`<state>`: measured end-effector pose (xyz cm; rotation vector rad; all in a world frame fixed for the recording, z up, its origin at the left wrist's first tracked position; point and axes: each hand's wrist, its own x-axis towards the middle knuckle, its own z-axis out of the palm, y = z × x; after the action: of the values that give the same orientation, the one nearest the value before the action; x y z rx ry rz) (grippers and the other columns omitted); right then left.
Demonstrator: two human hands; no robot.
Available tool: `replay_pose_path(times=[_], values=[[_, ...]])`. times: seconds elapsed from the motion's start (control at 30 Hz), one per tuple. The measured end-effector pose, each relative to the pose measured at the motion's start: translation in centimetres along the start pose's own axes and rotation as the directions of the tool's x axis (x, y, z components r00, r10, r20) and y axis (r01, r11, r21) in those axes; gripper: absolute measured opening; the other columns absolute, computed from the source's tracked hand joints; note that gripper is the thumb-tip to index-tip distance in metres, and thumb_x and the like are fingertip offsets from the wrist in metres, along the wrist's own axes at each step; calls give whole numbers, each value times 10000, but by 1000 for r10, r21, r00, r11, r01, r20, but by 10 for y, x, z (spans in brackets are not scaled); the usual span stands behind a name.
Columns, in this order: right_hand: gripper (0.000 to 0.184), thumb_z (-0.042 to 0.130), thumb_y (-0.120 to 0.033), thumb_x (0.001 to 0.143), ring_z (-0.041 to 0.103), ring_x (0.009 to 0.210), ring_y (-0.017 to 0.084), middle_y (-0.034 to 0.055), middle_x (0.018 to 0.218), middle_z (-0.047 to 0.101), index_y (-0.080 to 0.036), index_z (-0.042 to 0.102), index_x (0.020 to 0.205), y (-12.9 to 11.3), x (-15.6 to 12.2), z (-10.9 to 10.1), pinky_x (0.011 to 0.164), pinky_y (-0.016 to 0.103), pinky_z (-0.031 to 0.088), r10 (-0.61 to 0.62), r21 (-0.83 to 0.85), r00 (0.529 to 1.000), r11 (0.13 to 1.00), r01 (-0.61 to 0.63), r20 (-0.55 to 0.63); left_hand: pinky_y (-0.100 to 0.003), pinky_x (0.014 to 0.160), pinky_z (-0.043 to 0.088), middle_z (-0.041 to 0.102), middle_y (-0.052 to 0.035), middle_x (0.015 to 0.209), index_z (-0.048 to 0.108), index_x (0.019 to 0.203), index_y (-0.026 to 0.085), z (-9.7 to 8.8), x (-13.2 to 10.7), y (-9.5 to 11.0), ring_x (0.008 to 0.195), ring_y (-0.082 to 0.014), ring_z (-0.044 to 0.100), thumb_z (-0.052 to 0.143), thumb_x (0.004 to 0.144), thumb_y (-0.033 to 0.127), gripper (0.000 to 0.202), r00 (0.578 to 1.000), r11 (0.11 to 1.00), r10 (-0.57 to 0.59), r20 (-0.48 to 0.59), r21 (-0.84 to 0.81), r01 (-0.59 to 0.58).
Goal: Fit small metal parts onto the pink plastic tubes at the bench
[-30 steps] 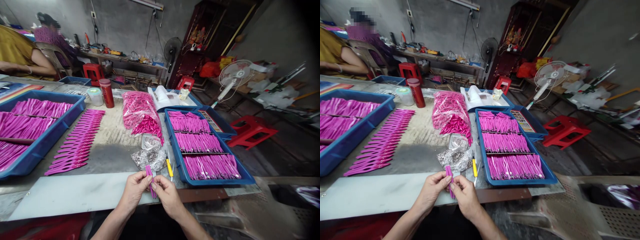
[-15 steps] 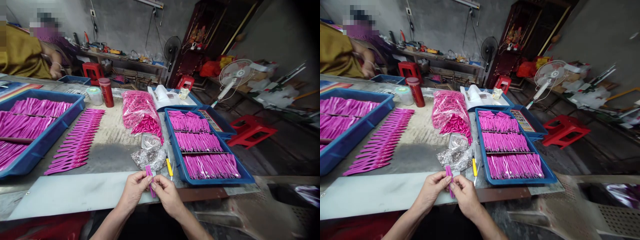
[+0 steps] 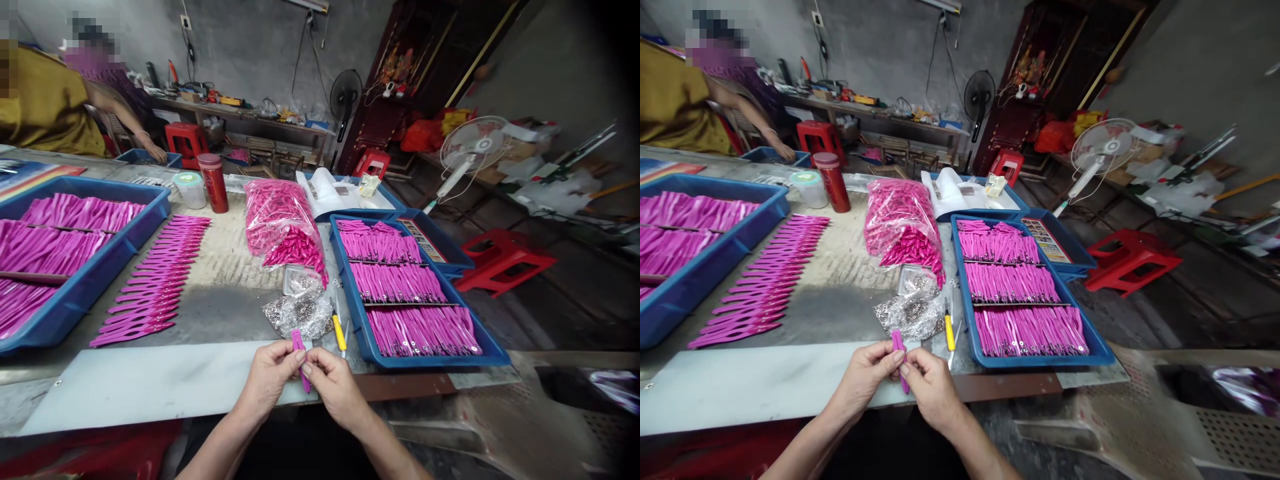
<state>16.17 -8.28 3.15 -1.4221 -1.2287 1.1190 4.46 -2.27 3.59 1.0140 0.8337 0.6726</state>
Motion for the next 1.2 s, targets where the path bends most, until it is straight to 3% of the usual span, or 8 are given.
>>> replay_pose_path(times=[0.23, 0.47, 0.93, 1.07, 1.2], values=[[218, 468, -319, 795, 459, 582, 100, -15, 601, 511, -151, 541, 677, -1, 5, -1, 566, 216, 368, -2, 15, 1000, 1000, 1, 30, -181, 456, 302, 462, 46, 448, 561, 534, 116, -1, 2, 2, 451, -58, 374, 664, 568, 376, 282, 999, 999, -34, -23, -11, 34], [184, 498, -283, 747, 383, 490, 75, -39, 532, 468, -152, 525, 620, -9, 16, -2, 481, 197, 314, 86, 24, 996, 996, -86, 29, -178, 442, 300, 461, 47, 427, 543, 503, 113, -3, 9, 5, 432, -54, 379, 670, 563, 357, 282, 998, 999, -47, -52, -26, 46], [163, 485, -271, 720, 332, 445, 65, -57, 496, 428, -166, 470, 597, -3, 27, 2, 434, 190, 271, 144, 61, 989, 987, -147, 45, -174, 438, 315, 473, 44, 417, 553, 519, 108, -4, 15, 4, 416, -52, 396, 661, 573, 347, 267, 996, 999, -31, -89, -19, 29], [187, 475, -278, 745, 380, 500, 79, -42, 538, 453, -166, 470, 597, -4, 26, -1, 488, 200, 310, 86, -77, 996, 994, -84, 35, -181, 452, 313, 463, 47, 446, 540, 525, 120, -8, 15, 3, 444, -62, 393, 632, 602, 347, 256, 996, 999, 6, -85, 51, -2], [204, 456, -289, 784, 386, 546, 87, -43, 566, 423, -168, 490, 623, -9, 24, -12, 517, 201, 313, -20, -260, 995, 965, 44, 94, -191, 494, 325, 464, 35, 514, 551, 541, 129, -15, 10, 9, 505, -79, 407, 577, 657, 330, 234, 991, 951, 130, -6, 283, -123]])
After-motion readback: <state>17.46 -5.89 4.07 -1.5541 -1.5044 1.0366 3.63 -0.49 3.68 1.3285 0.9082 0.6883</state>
